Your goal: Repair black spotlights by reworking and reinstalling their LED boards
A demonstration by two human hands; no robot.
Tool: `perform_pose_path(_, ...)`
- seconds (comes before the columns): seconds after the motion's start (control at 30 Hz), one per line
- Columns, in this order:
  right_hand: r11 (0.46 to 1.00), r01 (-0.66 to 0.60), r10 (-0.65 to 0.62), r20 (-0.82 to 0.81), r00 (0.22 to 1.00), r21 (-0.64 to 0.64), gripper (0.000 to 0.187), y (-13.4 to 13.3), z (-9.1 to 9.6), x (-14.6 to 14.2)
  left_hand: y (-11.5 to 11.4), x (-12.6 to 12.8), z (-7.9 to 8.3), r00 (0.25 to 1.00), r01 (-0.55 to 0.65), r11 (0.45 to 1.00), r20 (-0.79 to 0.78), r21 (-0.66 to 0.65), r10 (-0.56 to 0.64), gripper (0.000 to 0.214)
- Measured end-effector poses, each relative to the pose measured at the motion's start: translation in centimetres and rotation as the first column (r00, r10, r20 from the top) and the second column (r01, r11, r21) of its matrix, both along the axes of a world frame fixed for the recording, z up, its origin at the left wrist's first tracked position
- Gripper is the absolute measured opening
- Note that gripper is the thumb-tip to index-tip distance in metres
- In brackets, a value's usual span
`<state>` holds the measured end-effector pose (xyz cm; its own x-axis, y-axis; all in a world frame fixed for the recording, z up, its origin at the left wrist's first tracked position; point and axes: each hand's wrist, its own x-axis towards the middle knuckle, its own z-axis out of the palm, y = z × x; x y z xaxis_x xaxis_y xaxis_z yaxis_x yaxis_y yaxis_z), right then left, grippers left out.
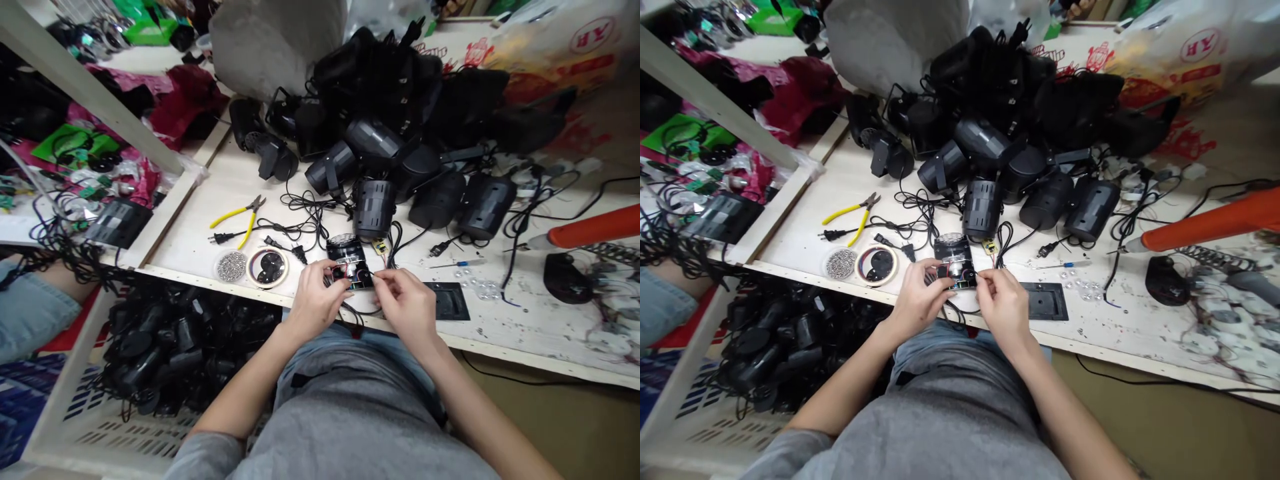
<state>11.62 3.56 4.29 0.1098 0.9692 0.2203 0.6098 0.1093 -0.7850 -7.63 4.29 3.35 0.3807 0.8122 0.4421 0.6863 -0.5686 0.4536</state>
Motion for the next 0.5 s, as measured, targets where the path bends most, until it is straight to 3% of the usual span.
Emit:
perform_pose_path(0.2,0.993,-0.114,0.115,0.122,0.986,-0.015,0.015,0.9,0.0,-0.1,0.1,0.4,0.4,0.998,0.007,1.0,-0.064,-0.011,-0.008,0.018)
perform_pose_path(0.33,0.989,-0.146,0.148,0.146,0.978,-0.02,0.015,-0.1,0.3,0.1,0.0,0.4,0.7,0.991,-0.001,0.999,-0.135,-0.039,-0.005,0.027)
perform_pose_path(0.5,0.986,-0.169,0.164,0.215,0.963,0.003,0.034,-2.2,0.2,-0.1,-0.4,0.5,0.2,0.989,-0.026,1.0,-0.147,-0.002,0.026,0.029)
